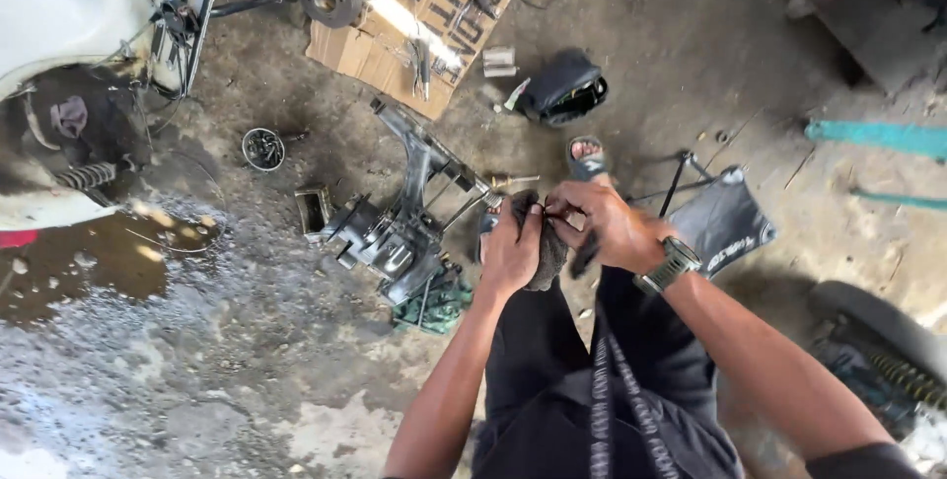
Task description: Tightening bolts on a motorcycle engine casing using a T-handle wrench and cleaning small engine components with a cloth.
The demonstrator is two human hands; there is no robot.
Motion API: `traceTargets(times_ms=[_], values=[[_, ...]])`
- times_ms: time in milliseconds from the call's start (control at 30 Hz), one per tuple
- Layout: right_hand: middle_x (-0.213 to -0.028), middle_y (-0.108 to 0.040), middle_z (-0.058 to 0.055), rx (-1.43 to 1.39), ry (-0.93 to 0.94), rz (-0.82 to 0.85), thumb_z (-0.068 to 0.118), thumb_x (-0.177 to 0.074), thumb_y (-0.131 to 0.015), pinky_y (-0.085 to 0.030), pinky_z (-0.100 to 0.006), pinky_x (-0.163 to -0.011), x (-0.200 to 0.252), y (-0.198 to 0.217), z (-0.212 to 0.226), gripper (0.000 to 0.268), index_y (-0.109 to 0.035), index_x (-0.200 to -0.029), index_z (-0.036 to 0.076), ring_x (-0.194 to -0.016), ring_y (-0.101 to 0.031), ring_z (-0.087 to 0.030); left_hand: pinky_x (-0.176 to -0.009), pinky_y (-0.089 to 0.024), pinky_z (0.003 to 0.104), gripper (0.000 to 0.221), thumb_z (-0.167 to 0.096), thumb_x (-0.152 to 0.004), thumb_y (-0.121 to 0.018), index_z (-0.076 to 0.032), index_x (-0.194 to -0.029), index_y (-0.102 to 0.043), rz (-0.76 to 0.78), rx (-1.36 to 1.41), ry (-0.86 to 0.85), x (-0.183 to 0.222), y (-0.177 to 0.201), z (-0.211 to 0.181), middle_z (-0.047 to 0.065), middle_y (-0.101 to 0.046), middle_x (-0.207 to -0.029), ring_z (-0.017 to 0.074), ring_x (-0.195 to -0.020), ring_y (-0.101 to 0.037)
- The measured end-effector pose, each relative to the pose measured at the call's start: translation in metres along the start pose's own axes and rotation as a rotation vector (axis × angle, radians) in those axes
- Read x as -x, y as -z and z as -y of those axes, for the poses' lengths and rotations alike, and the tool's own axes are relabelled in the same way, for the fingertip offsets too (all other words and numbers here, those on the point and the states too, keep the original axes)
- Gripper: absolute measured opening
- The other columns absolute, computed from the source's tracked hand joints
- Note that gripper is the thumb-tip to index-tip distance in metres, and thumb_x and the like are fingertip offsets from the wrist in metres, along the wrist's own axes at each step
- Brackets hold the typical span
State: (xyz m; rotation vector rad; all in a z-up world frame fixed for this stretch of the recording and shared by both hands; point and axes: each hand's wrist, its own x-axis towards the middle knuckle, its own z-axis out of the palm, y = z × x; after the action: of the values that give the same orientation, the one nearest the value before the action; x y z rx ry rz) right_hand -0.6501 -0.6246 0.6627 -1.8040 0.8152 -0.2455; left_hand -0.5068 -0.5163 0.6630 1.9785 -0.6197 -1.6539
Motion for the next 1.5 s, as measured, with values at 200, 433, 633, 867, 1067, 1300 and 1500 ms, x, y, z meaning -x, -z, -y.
traceTargets(times_ms=[200, 433, 633, 867, 1067, 1300, 1500], values=[[-0.084, -0.071, -0.009, -0.196, -0.255, 0.256, 0.001, -0.084, -0.074, -0.055, -0.037, -0.076, -0.065, 0.01, -0.111, 0.015, -0.07, -0.099, 0.004, -0.081, -0.064, -0.019, -0.099, -0.04, 0.072, 0.076, -0.052, -0.105, -0.033, 0.015, -0.14, -0.039, -0.209, 0.208, -0.131, -0.089, -0.038, 0.021, 0.049, -0.057, -0.12, 0.0641, -0.119, -0.053], [-0.085, -0.071, -0.012, 0.01, -0.266, 0.475, 0.006, -0.073, -0.081, -0.055, -0.033, -0.072, -0.171, -0.003, -0.235, 0.028, -0.072, -0.099, 0.004, -0.08, -0.066, -0.019, -0.117, -0.035, 0.063, 0.061, -0.043, -0.106, -0.035, -0.001, -0.149, -0.043, -0.437, 0.547, 0.061, -0.216, -0.079, 0.065, 0.037, -0.051, -0.143, 0.0532, -0.137, -0.045], [-0.085, -0.069, -0.012, 0.244, 0.026, 0.435, 0.014, -0.082, -0.08, -0.051, -0.034, -0.071, -0.287, -0.067, -0.391, 0.024, -0.072, -0.103, 0.007, -0.084, -0.067, -0.022, -0.117, -0.03, 0.072, 0.061, -0.039, -0.112, -0.033, 0.0, -0.158, -0.027, -0.539, 0.755, -0.052, -0.378, -0.116, 0.204, 0.034, -0.041, -0.151, 0.0537, -0.142, -0.038], [-0.083, -0.062, -0.006, 0.402, 0.515, 0.284, 0.008, -0.091, -0.066, -0.046, -0.038, -0.065, -0.427, -0.175, -0.574, 0.012, -0.055, -0.091, 0.01, -0.077, -0.061, -0.02, -0.094, -0.045, 0.045, 0.054, -0.049, -0.095, -0.044, -0.012, -0.131, -0.059, -0.724, 0.864, 0.208, -0.486, -0.132, 0.271, 0.015, -0.068, -0.124, 0.0349, -0.116, -0.063], [-0.082, -0.061, -0.009, 0.71, 0.836, 0.205, 0.005, -0.098, -0.071, -0.049, -0.031, -0.059, -0.508, -0.235, -0.669, 0.013, -0.059, -0.098, 0.002, -0.074, -0.06, -0.02, -0.099, -0.044, 0.04, 0.055, -0.052, -0.092, -0.045, -0.013, -0.127, -0.061, -0.81, 0.871, 0.192, -0.544, -0.153, 0.307, 0.012, -0.07, -0.125, 0.0319, -0.119, -0.064], [-0.088, -0.054, -0.024, 0.551, 0.955, 0.301, -0.011, -0.097, -0.055, -0.038, -0.052, -0.059, -0.472, -0.233, -0.616, 0.019, -0.057, -0.116, -0.005, -0.075, -0.05, -0.038, -0.097, -0.05, 0.042, 0.054, -0.051, -0.097, -0.042, -0.014, -0.133, -0.055, -0.858, 0.906, 0.035, -0.52, -0.167, 0.319, 0.007, -0.066, -0.116, 0.0248, -0.113, -0.063], [-0.114, -0.057, -0.023, 0.668, 0.847, 0.249, 0.009, -0.088, -0.078, -0.052, -0.054, -0.076, -0.486, -0.239, -0.647, 0.02, -0.068, -0.104, 0.002, -0.099, -0.056, -0.041, -0.102, -0.049, 0.042, 0.068, -0.057, -0.091, -0.044, -0.011, -0.14, -0.053, -0.891, 0.955, 0.042, -0.488, -0.177, 0.332, 0.011, -0.066, -0.132, 0.027, -0.122, -0.062]])
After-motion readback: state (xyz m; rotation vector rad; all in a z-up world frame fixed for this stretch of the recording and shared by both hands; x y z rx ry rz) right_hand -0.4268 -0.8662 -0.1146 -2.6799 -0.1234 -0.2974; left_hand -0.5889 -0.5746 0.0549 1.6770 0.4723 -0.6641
